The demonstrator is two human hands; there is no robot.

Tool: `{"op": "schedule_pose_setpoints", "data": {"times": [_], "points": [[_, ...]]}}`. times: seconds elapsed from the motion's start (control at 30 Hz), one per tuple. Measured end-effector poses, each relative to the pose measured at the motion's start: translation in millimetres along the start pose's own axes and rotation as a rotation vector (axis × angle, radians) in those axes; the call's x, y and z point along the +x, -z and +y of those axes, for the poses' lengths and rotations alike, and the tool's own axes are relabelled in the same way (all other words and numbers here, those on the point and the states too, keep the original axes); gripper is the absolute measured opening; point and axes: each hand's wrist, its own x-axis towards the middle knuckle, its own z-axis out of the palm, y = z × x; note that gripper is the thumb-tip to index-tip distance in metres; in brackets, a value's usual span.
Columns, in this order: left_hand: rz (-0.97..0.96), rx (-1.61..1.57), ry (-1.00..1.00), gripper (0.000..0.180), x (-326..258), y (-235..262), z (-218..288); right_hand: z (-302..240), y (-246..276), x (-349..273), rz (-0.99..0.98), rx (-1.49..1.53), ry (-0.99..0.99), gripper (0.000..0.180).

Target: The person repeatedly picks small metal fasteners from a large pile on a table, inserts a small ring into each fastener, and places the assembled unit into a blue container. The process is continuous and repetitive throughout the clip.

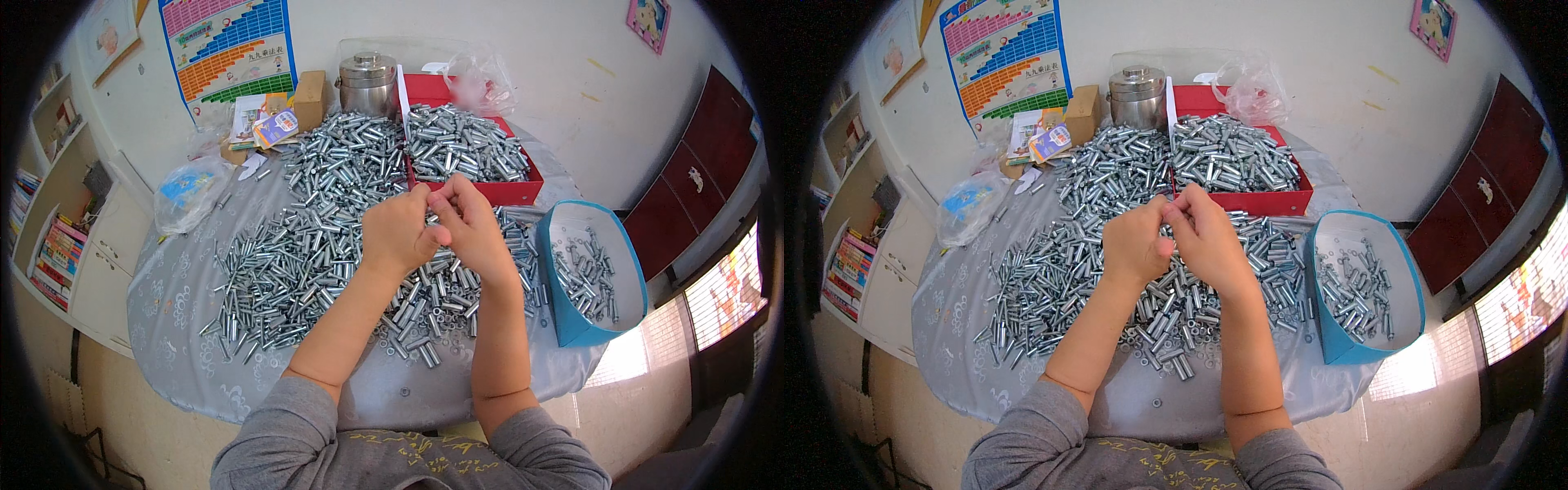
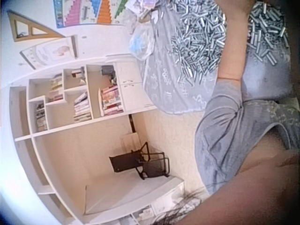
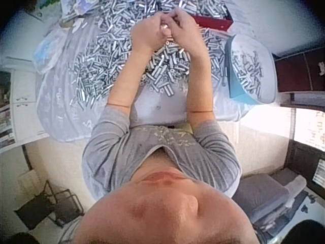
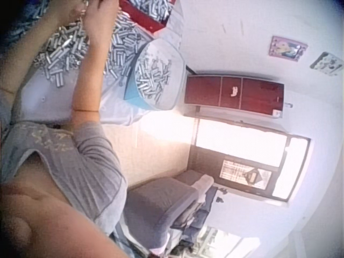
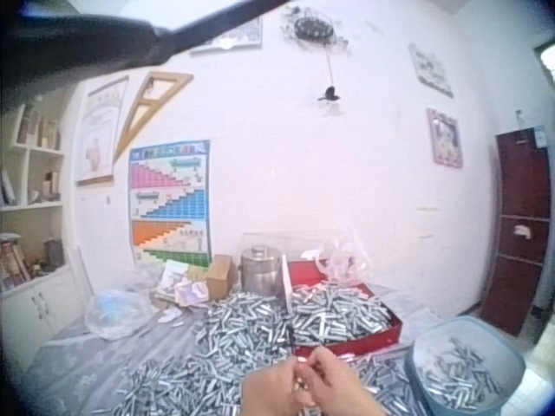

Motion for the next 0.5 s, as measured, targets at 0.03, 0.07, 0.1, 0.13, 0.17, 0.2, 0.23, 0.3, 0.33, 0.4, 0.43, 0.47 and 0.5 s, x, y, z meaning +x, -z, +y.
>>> {"op": "schedule_pose_setpoints", "data": {"times": [0.03,0.07,0.1,0.13,0.17,0.2,0.23,0.3,0.33,0.4,0.43,0.47,0.5], "points": [[-0.005,-0.034,0.017,0.087,0.1,0.7,-0.2,0.8,-0.9,0.4,0.002,-0.023,0.055,0.01],[-0.019,-0.162,0.049,0.087,0.3,0.1,-0.9,1.3,-2.1,0.8,0.003,-0.046,0.11,0.009],[-0.033,-0.291,0.082,0.087,0.5,-1.4,-2.3,2.2,-2.6,1.2,0.005,-0.069,0.164,0.009],[-0.041,-0.408,0.121,0.087,-1.1,1.2,-5.0,3.5,-5.4,2.3,-0.017,-0.017,0.177,0.008],[-0.122,-0.601,0.212,0.087,-1.9,-3.6,-10.6,5.1,-4.0,3.0,-0.03,0.026,0.191,0.008],[-0.205,-0.793,0.304,0.087,-3.4,-12.4,-20.0,4.9,-3.3,3.2,-0.043,0.069,0.204,0.007],[-0.21,-0.748,0.301,0.087,-1.6,-12.8,-18.4,4.9,-2.9,3.2,-0.015,0.001,0.219,0.008],[-0.134,-0.418,0.201,0.087,0.3,-10.1,-12.1,1.9,-2.7,1.7,0.041,-0.134,0.248,0.012],[-0.049,-0.129,0.105,0.088,0.8,-4.3,-7.6,-1.8,-4.2,0.4,0.057,-0.247,0.17,0.016],[-0.069,-0.003,0.088,0.089,-0.3,-1.5,-7.9,-8.9,-6.3,-2.2,0.09,-0.473,0.013,0.025],[-0.079,0.058,0.076,0.09,0.0,-0.9,-7.4,-10.0,-5.1,-2.5,0.085,-0.533,0.015,0.029],[-0.059,0.056,0.049,0.09,0.4,-1.4,-7.0,-10.5,-3.0,-2.8,0.081,-0.592,0.016,0.034],[-0.04,0.054,0.023,0.09,1.0,-2.6,-6.5,-11.3,-1.3,-2.9,0.076,-0.651,0.018,0.039]]}}
